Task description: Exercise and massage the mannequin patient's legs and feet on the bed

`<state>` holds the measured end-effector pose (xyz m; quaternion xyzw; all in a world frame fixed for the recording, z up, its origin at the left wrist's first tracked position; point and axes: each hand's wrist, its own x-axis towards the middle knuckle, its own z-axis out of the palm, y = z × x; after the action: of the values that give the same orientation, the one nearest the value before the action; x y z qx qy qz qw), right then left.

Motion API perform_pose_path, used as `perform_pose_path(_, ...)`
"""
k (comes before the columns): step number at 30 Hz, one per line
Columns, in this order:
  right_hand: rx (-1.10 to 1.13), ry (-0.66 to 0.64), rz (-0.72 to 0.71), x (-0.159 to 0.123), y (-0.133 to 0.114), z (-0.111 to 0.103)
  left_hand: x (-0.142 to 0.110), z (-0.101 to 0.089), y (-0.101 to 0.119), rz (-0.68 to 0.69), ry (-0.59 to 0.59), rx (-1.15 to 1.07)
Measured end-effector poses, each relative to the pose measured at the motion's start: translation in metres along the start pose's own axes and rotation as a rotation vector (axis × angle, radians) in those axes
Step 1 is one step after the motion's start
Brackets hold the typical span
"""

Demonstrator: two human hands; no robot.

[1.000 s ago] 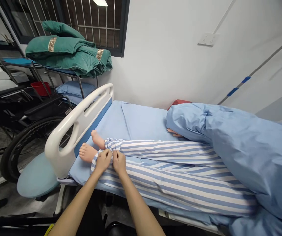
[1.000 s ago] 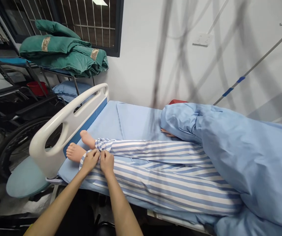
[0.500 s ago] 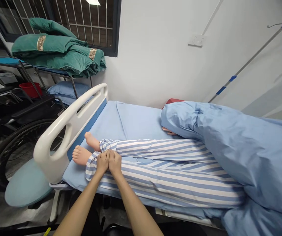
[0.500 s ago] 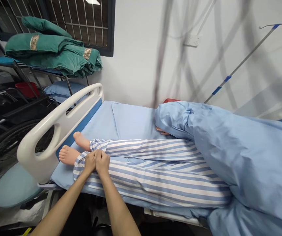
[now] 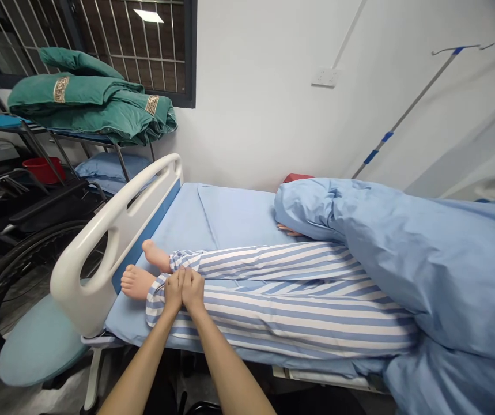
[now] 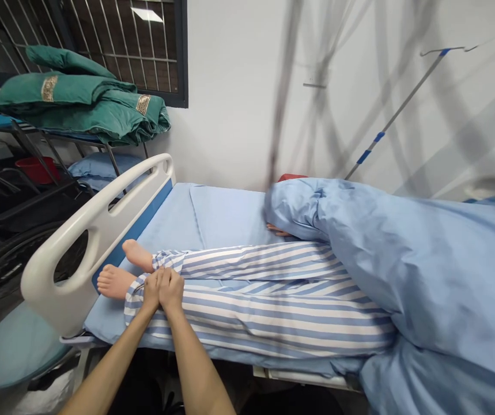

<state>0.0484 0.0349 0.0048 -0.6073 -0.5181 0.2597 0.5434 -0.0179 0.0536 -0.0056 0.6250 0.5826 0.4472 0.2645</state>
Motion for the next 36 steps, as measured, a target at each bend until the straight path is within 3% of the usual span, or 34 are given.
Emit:
perform_pose_path(5, 0.075, 0.015, 0.043, 0.006, 0.002, 0.0, 0.004, -0.002, 0.035, -0.225, 0.124, -0.429)
perform_pose_path(8, 0.118, 0.016, 0.075, 0.008, 0.001, -0.002, 0.003, 0.003, 0.05, -0.283, 0.166, -0.642)
perform_pose_path(12, 0.131, 0.061, 0.088, 0.01, 0.002, -0.004, 0.0, 0.012, 0.038, -0.277, 0.186, -0.453)
perform_pose_path(19, 0.02, 0.047, 0.116, 0.013, 0.002, -0.006, -0.001, 0.017, 0.014, -0.127, 0.111, -0.094)
perform_pose_path(23, -0.175, -0.067, -0.018, 0.022, -0.021, -0.025, -0.001, 0.019, 0.013, -0.098, 0.063, -0.072)
perform_pose_path(27, -0.288, -0.143, -0.147, 0.025, -0.034, -0.045, -0.002, 0.022, 0.011, -0.099, 0.092, -0.044)
perform_pose_path(32, -0.38, -0.121, -0.102, 0.008, -0.006, -0.045, -0.003, 0.023, 0.01, -0.132, 0.078, 0.023)
perform_pose_path(36, -0.361, -0.06, -0.065, 0.003, 0.01, -0.04, -0.002, 0.023, 0.017, -0.112, 0.021, -0.048)
